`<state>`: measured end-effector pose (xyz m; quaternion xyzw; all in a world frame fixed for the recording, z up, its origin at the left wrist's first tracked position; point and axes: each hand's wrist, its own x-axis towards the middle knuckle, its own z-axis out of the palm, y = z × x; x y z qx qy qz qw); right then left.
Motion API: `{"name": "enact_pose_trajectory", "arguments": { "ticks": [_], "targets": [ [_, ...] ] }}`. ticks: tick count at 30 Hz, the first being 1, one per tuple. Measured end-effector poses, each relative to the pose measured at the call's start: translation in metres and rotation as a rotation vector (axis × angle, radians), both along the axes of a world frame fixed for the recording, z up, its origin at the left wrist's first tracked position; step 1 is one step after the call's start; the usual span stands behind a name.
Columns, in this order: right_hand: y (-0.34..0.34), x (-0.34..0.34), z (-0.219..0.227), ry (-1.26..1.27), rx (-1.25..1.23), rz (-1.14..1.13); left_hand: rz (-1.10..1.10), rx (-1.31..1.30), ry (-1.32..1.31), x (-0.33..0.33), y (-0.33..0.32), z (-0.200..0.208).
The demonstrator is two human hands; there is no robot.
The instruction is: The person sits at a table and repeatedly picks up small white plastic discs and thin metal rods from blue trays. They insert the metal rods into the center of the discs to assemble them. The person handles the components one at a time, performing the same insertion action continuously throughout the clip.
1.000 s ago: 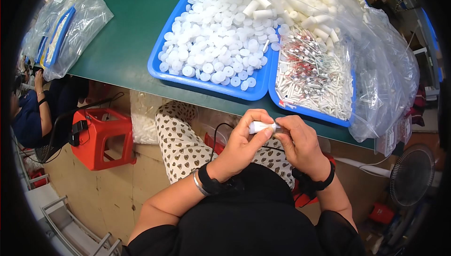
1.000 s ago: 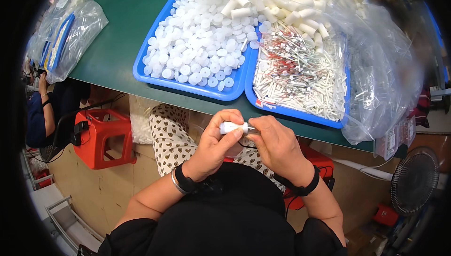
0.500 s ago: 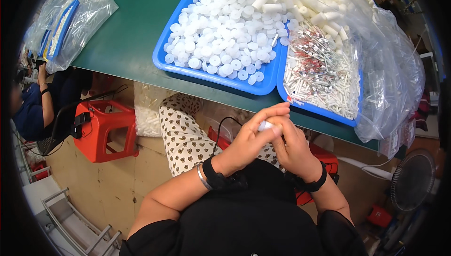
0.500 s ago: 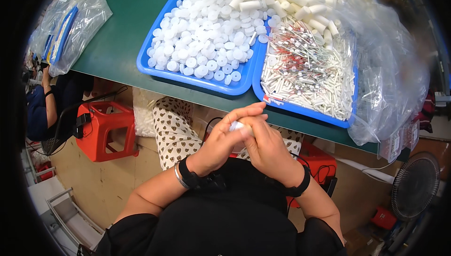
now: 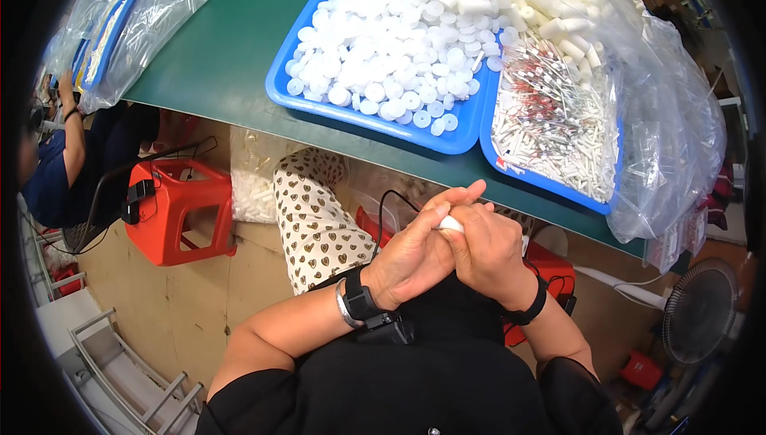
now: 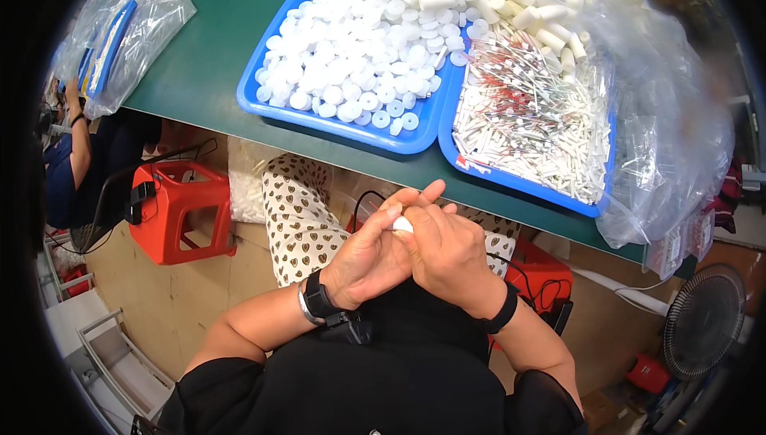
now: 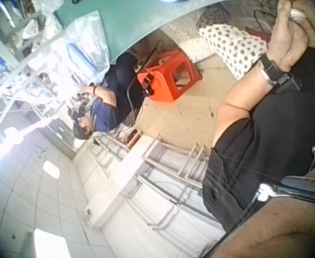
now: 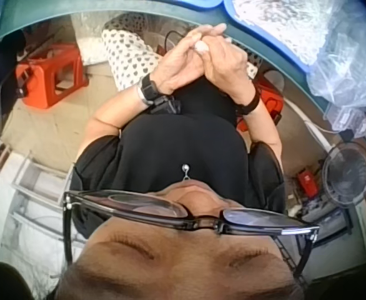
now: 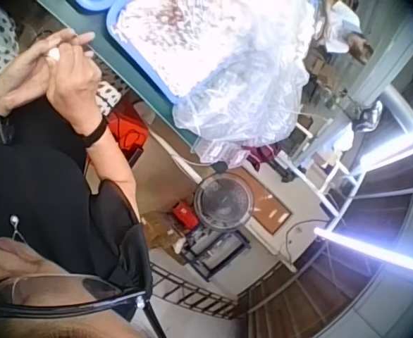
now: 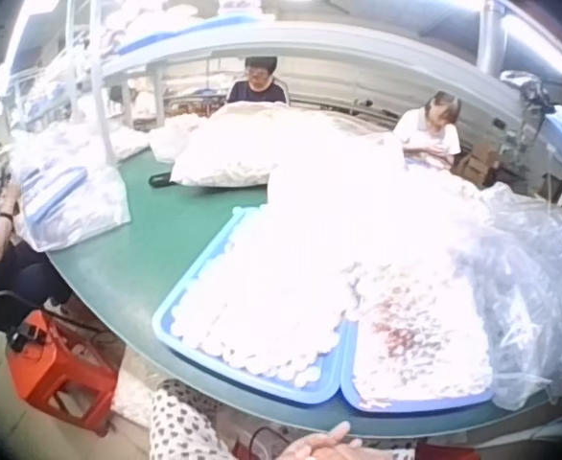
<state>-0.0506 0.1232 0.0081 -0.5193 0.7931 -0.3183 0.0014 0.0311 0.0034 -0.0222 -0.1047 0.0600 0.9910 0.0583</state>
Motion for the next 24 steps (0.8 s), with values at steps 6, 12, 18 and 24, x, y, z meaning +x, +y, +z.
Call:
{"name": "enact_pose_trajectory", "arguments": {
  "ticks": [6,12,18,24],
  "targets": [
    [-0.008,0.016,-0.021,-0.237,-0.016,-0.184,0.015,-0.118,-0.058,-0.001,0.0,-0.008],
    [0.0,0.017,-0.017,-0.419,0.02,-0.127,-0.036,-0.358,-0.031,0.002,-0.004,-0.006],
    [-0.002,0.016,-0.038,-0.568,-0.081,-0.057,-0.043,-0.418,-0.064,0.01,-0.002,-0.018],
    [0.002,0.004,-0.028,-1.873,-0.086,-0.145,-0.158,-0.332,-0.126,0.012,-0.016,-0.025]
  ]
}}
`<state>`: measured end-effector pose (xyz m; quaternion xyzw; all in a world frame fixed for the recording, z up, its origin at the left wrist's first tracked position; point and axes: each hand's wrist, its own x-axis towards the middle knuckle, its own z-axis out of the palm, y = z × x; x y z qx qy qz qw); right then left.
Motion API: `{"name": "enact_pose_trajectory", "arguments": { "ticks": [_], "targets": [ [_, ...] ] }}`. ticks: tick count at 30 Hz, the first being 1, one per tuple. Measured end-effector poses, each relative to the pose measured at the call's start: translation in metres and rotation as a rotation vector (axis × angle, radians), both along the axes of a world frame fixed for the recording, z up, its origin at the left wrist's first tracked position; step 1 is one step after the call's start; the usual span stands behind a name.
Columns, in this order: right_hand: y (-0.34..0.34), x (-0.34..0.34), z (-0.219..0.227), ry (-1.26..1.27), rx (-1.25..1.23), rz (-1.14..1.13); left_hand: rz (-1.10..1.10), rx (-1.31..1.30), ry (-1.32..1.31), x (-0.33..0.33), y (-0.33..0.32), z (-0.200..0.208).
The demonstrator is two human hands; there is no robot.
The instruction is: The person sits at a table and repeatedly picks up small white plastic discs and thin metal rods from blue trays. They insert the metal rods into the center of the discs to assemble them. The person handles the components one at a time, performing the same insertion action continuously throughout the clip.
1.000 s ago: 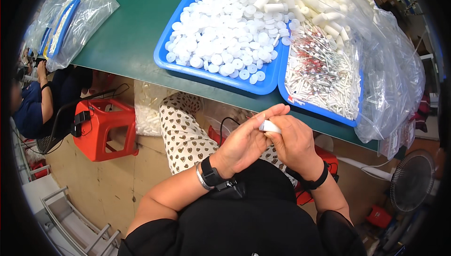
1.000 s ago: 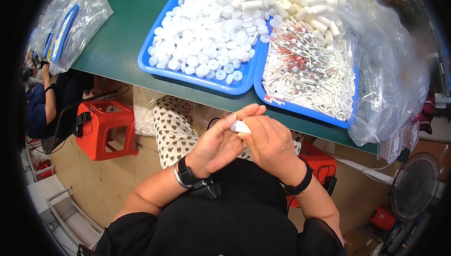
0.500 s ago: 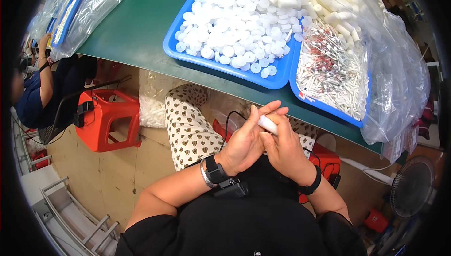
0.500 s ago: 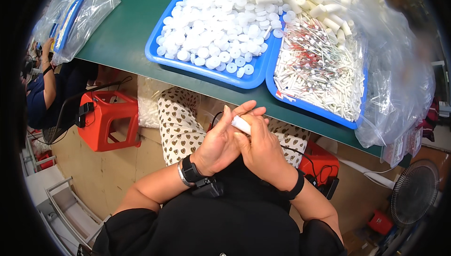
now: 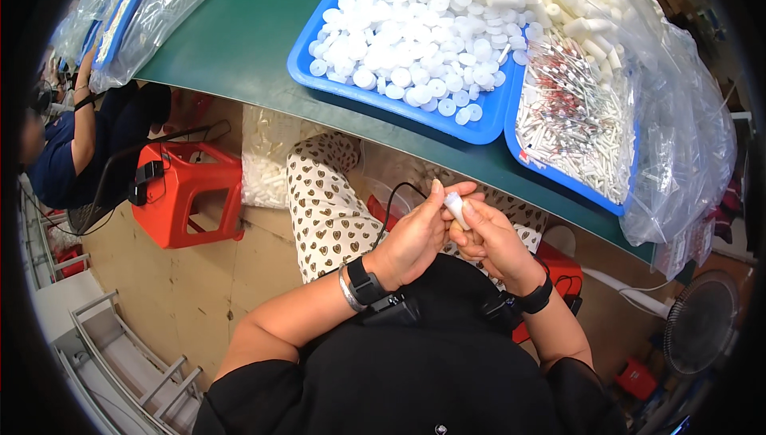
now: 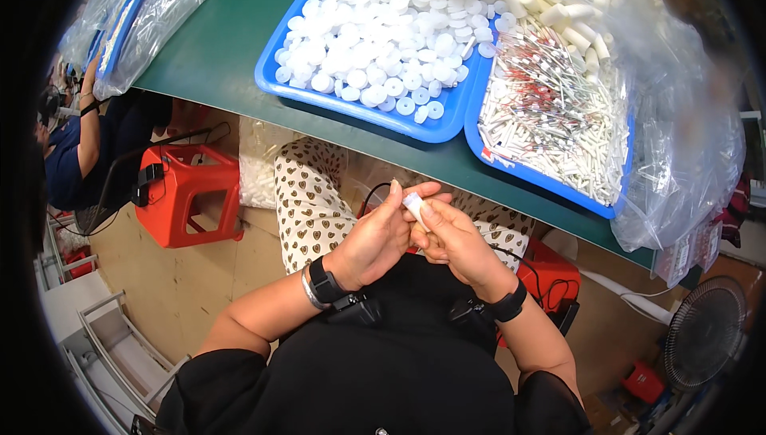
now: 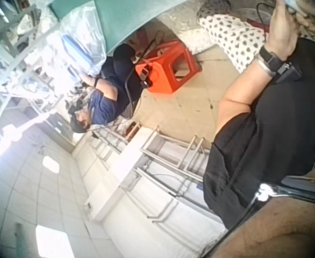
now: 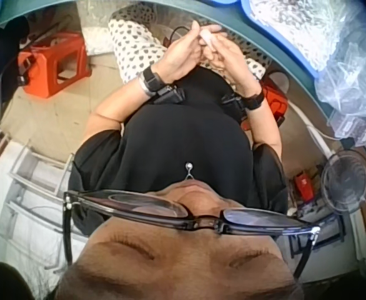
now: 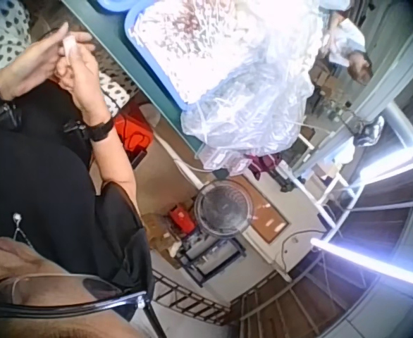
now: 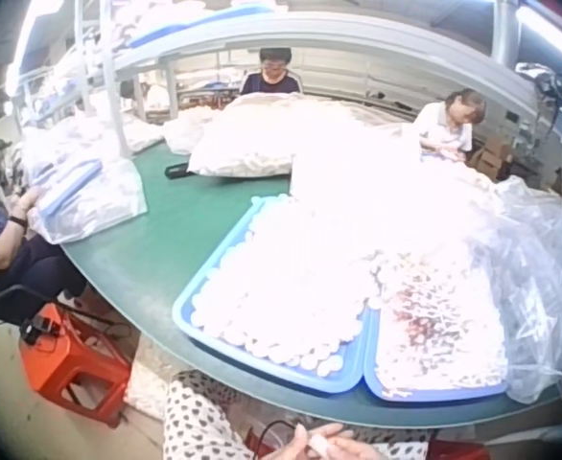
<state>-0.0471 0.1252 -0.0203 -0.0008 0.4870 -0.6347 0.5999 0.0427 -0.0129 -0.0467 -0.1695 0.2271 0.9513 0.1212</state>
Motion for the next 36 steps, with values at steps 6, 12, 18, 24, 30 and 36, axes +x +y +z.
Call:
{"name": "enact_pose_trajectory", "arguments": {
  "ticks": [6,12,18,24,30,36],
  "targets": [
    [0.0,0.021,-0.038,0.972,0.143,0.173,0.023,-0.121,-0.119,0.009,0.019,-0.024],
    [-0.008,0.009,-0.059,1.406,0.434,0.454,0.063,-0.008,-0.404,0.003,0.016,-0.05],
    [-0.011,-0.018,-0.042,1.267,0.676,0.782,0.046,-0.209,-0.534,0.018,-0.011,-0.049],
    [0.02,-0.045,0.06,1.848,0.179,0.173,-0.056,-0.801,0.121,-0.005,-0.045,0.039],
    [0.026,-0.097,0.058,2.161,0.569,0.004,0.294,-1.845,0.617,-0.077,-0.061,0.064],
    [0.018,-0.102,0.049,2.18,0.675,0.051,0.228,-2.066,0.58,-0.114,-0.06,0.049]
  ]
}}
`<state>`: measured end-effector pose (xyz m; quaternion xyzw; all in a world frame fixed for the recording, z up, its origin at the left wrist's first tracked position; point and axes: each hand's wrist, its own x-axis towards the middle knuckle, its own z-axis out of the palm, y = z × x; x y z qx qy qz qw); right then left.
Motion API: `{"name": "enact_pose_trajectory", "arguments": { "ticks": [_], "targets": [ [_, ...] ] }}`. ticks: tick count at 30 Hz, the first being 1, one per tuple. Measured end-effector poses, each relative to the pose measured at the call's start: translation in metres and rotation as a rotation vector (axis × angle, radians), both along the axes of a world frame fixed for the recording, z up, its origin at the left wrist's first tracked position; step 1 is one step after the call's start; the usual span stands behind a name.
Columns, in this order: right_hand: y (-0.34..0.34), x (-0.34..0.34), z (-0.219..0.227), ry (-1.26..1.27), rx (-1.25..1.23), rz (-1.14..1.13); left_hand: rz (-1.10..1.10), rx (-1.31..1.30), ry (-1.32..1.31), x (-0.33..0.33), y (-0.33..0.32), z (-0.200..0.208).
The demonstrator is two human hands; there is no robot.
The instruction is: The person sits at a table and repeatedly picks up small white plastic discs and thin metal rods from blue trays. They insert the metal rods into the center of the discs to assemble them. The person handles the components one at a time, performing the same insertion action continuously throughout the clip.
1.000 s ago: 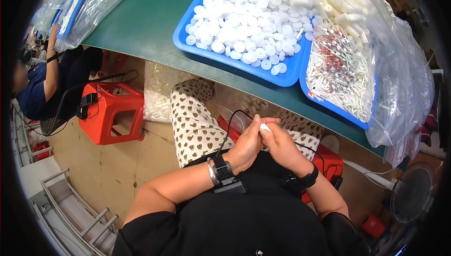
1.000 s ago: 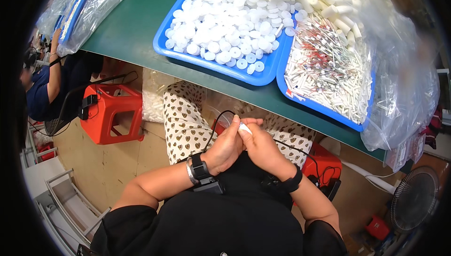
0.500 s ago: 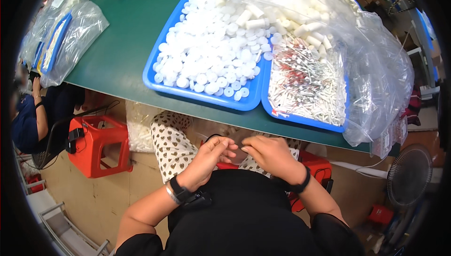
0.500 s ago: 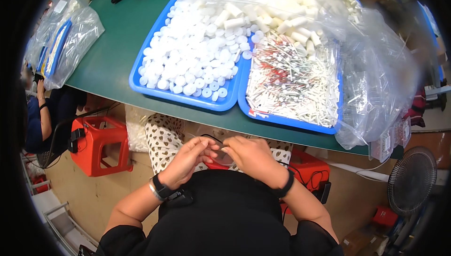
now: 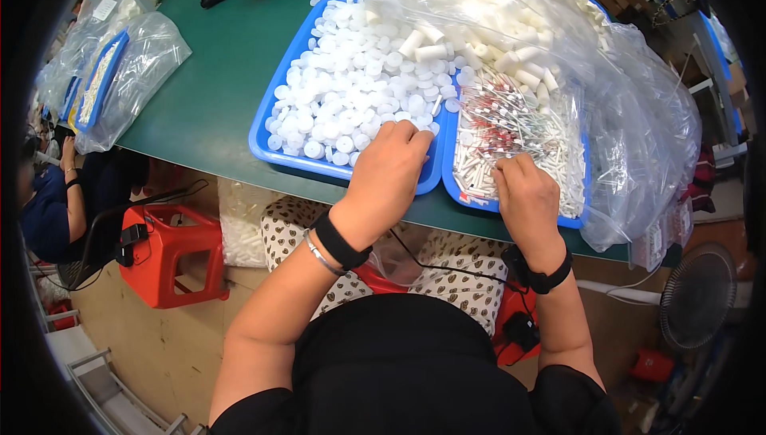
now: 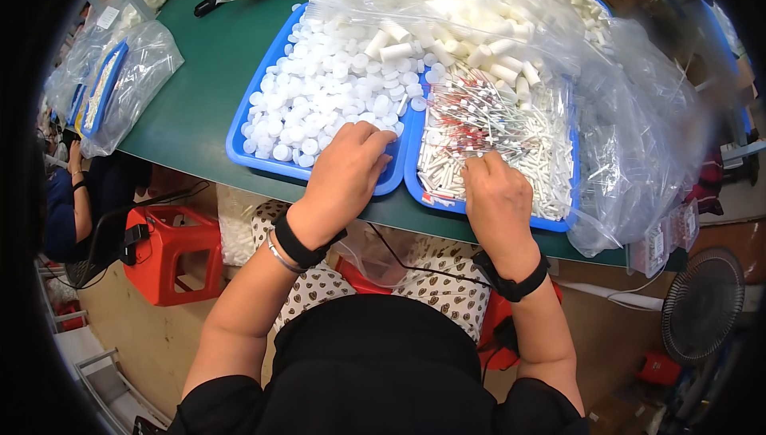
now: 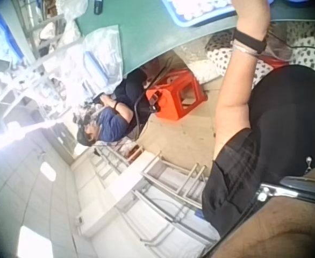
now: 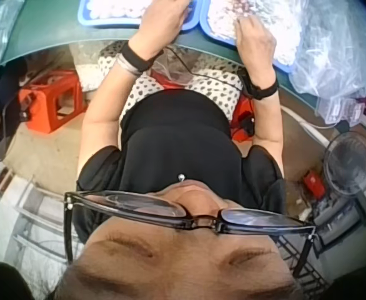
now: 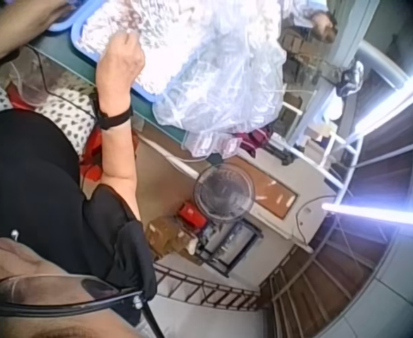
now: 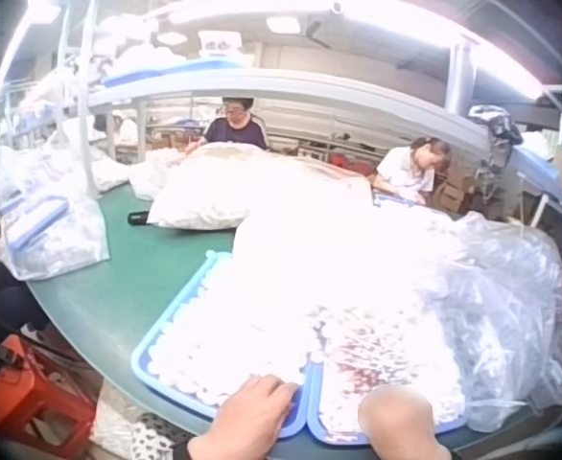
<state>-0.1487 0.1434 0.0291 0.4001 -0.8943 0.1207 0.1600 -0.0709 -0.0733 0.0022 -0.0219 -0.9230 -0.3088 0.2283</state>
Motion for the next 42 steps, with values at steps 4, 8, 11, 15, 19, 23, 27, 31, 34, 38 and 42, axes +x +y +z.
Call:
{"name": "enact_pose_trajectory", "arguments": {
  "ticks": [4,8,11,15,19,23,27,31,34,38,42],
  "targets": [
    [0.004,-0.001,0.002,0.016,-0.053,0.076,0.052,-0.023,-0.098,-0.01,-0.001,0.003],
    [0.012,0.007,0.005,-0.013,-0.226,0.118,0.121,0.057,-0.077,-0.012,-0.002,0.007],
    [0.014,0.021,0.009,-0.416,-0.623,0.031,0.129,0.119,0.037,-0.02,-0.008,0.0],
    [0.017,0.029,0.014,-0.911,-1.044,0.059,0.135,0.295,0.109,-0.026,-0.012,-0.005],
    [0.015,0.033,0.012,-1.154,-1.258,0.077,0.153,0.537,0.083,-0.015,-0.01,0.008],
    [0.013,0.046,0.015,-1.309,-1.304,0.114,-0.015,1.425,-0.235,0.016,0.01,0.026],
    [0.006,0.06,0.011,-1.452,-1.282,0.148,-0.278,1.978,-0.42,0.052,0.032,0.013],
    [0.0,0.069,0.004,-1.481,-1.189,0.123,-0.291,2.188,-0.43,0.069,0.044,-0.001],
    [-0.003,0.072,-0.001,-1.415,-1.137,0.084,-0.261,2.285,-0.435,0.074,0.049,-0.003],
    [-0.003,0.073,-0.002,-1.301,-1.038,0.082,-0.299,2.443,-0.391,0.075,0.05,-0.015],
    [-0.001,0.075,0.0,-1.194,-0.962,0.082,-0.262,2.475,-0.36,0.074,0.049,-0.012]
  ]
}}
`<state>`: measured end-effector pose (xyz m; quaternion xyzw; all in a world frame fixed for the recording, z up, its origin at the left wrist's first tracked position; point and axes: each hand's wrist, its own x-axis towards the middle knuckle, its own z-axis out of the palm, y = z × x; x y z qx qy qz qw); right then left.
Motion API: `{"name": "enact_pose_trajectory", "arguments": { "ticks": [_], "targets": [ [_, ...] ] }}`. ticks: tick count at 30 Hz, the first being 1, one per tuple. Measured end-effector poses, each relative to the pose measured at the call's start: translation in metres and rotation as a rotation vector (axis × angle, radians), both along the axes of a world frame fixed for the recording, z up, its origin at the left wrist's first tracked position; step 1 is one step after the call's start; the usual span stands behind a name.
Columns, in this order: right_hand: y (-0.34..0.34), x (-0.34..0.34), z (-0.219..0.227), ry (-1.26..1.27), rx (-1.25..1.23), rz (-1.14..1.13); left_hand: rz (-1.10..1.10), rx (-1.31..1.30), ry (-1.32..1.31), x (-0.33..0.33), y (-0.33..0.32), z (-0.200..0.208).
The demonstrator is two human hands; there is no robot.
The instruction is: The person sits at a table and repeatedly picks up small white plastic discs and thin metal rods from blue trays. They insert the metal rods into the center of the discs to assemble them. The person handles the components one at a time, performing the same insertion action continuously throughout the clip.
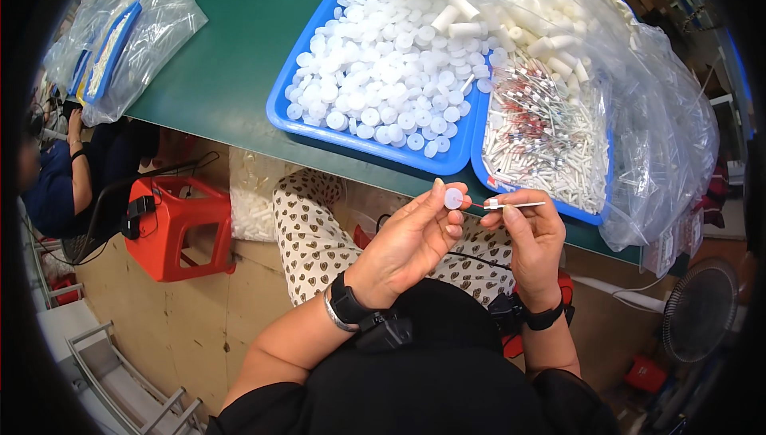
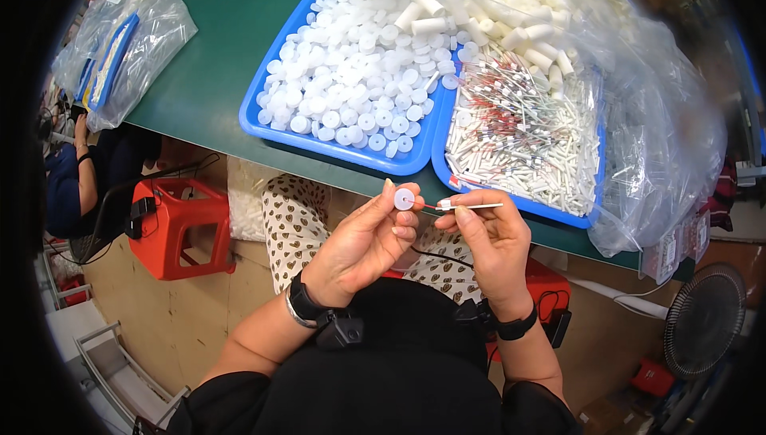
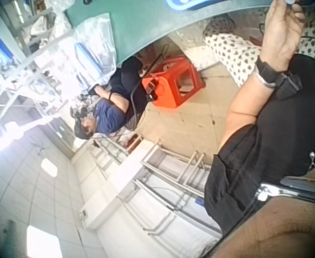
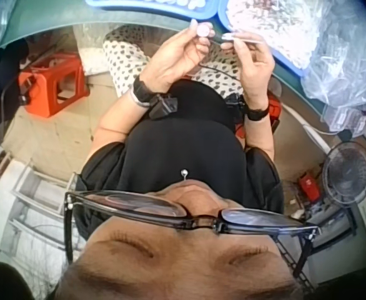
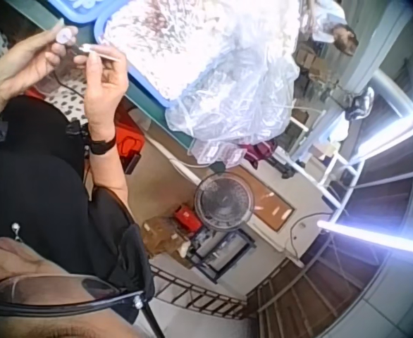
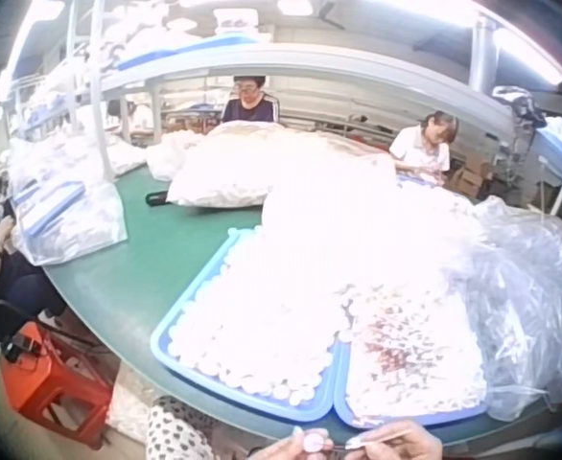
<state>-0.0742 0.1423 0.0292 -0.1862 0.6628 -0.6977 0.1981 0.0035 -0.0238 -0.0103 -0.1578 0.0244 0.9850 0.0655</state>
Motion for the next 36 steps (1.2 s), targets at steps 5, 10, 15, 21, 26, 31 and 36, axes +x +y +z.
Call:
{"name": "enact_pose_trajectory", "arguments": {
  "ticks": [5,10,15,21,26,31,36],
  "targets": [
    [0.002,0.001,0.005,0.061,0.033,0.011,-0.008,-0.194,-0.023,0.002,0.0,0.003],
    [0.003,0.002,0.005,0.292,0.101,0.005,0.012,-0.43,-0.013,0.003,0.004,0.004],
    [0.002,-0.002,0.004,0.544,0.183,0.037,0.0,-0.362,-0.012,0.003,0.002,0.003],
    [-0.003,-0.004,0.008,0.794,0.282,0.091,-0.021,-0.354,-0.003,0.003,0.009,0.005],
    [-0.003,-0.001,0.016,0.863,0.516,0.056,-0.008,-0.377,-0.032,0.004,0.013,0.002],
    [-0.001,0.0,0.009,0.919,0.542,0.06,-0.038,-0.33,0.0,0.006,0.018,-0.006],
    [-0.003,0.002,-0.001,0.986,0.511,0.049,-0.05,-0.222,-0.007,0.006,0.026,-0.013]
  ]
}}
